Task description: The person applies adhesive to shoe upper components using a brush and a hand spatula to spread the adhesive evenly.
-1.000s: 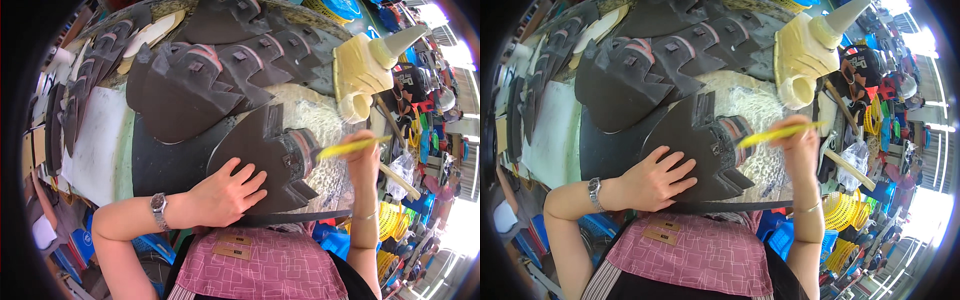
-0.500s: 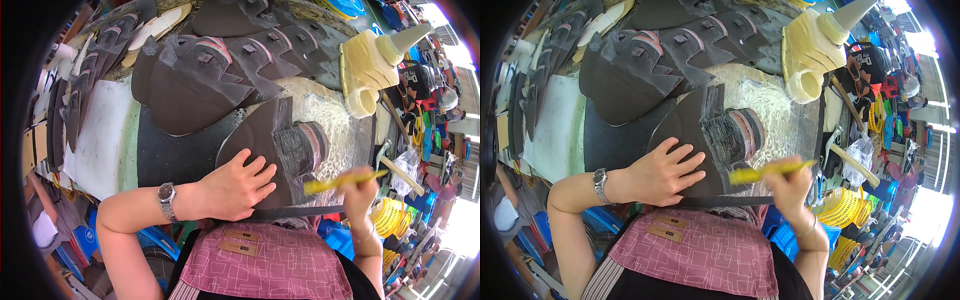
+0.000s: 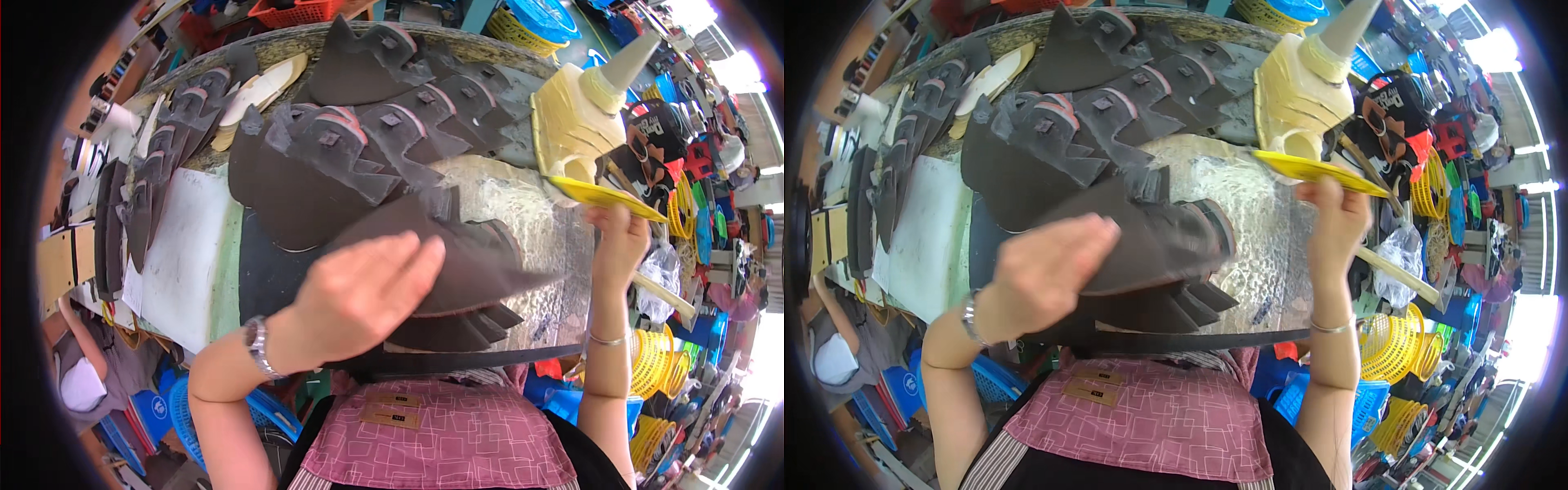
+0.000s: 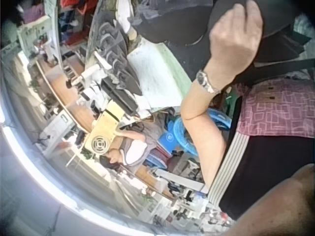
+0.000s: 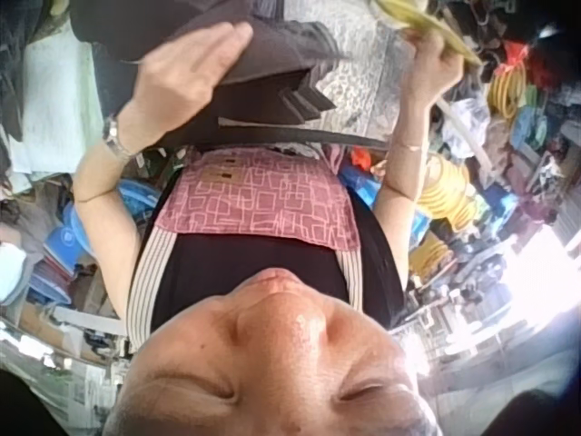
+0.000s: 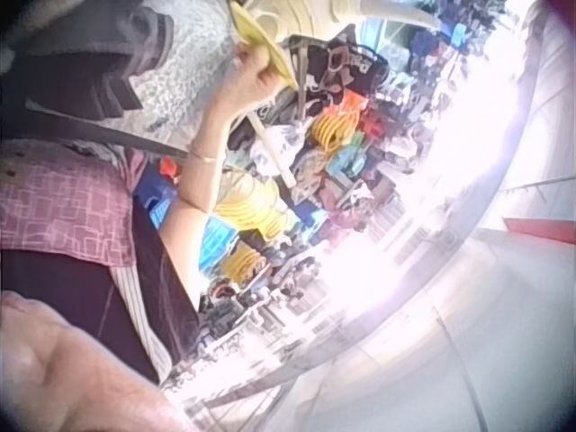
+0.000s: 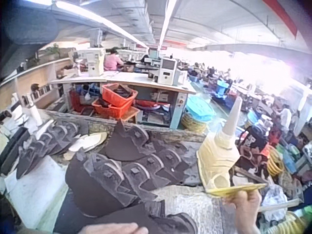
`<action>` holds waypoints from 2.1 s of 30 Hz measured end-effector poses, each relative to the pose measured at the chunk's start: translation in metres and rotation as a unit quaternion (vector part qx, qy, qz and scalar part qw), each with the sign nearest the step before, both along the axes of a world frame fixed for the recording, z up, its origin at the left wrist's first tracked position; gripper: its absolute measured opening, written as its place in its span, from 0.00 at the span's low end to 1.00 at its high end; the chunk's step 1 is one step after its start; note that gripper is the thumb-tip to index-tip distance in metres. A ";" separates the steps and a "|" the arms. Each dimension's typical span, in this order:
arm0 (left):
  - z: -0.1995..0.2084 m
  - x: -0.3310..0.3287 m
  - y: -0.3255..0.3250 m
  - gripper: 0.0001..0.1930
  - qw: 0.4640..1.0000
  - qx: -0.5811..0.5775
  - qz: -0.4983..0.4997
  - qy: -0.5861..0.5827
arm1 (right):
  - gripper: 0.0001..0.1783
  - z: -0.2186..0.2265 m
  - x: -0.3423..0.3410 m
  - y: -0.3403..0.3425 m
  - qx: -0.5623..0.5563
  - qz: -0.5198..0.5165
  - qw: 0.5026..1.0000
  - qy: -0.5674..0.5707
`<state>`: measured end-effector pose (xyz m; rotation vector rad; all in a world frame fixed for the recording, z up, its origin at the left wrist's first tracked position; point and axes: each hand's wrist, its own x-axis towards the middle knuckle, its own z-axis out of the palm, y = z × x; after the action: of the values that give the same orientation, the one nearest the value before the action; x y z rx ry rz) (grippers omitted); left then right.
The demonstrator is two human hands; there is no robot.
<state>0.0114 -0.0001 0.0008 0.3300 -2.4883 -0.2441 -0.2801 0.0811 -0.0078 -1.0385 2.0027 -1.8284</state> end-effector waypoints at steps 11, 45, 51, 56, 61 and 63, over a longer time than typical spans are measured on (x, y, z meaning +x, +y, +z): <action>-0.051 -0.098 0.011 0.15 0.905 0.394 -0.033 -0.161 | 0.04 -0.031 -0.024 0.079 0.074 0.046 0.994 -0.073; -0.032 -0.005 0.008 0.34 0.951 0.140 -0.180 -0.210 | 0.15 -0.028 0.017 -0.016 0.093 0.370 0.923 -0.043; -0.045 -0.007 0.012 0.32 0.945 0.103 -0.175 -0.256 | 0.16 -0.042 0.039 -0.032 0.170 0.210 0.962 0.042; -0.047 -0.007 0.012 0.31 0.951 0.104 -0.170 -0.236 | 0.10 -0.053 0.055 0.066 0.110 0.235 0.964 0.053; -0.043 -0.008 0.013 0.29 0.951 0.091 -0.172 -0.242 | 0.19 -0.040 0.049 0.007 0.237 0.077 0.967 0.050; -0.041 -0.011 0.013 0.29 0.950 0.088 -0.174 -0.245 | 0.23 -0.040 0.049 -0.035 0.253 0.058 0.958 0.121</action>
<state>0.0005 0.0131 -0.0406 0.0122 -3.0190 -0.5923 -0.2311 0.0464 -0.0478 -1.2187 2.3116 -1.0765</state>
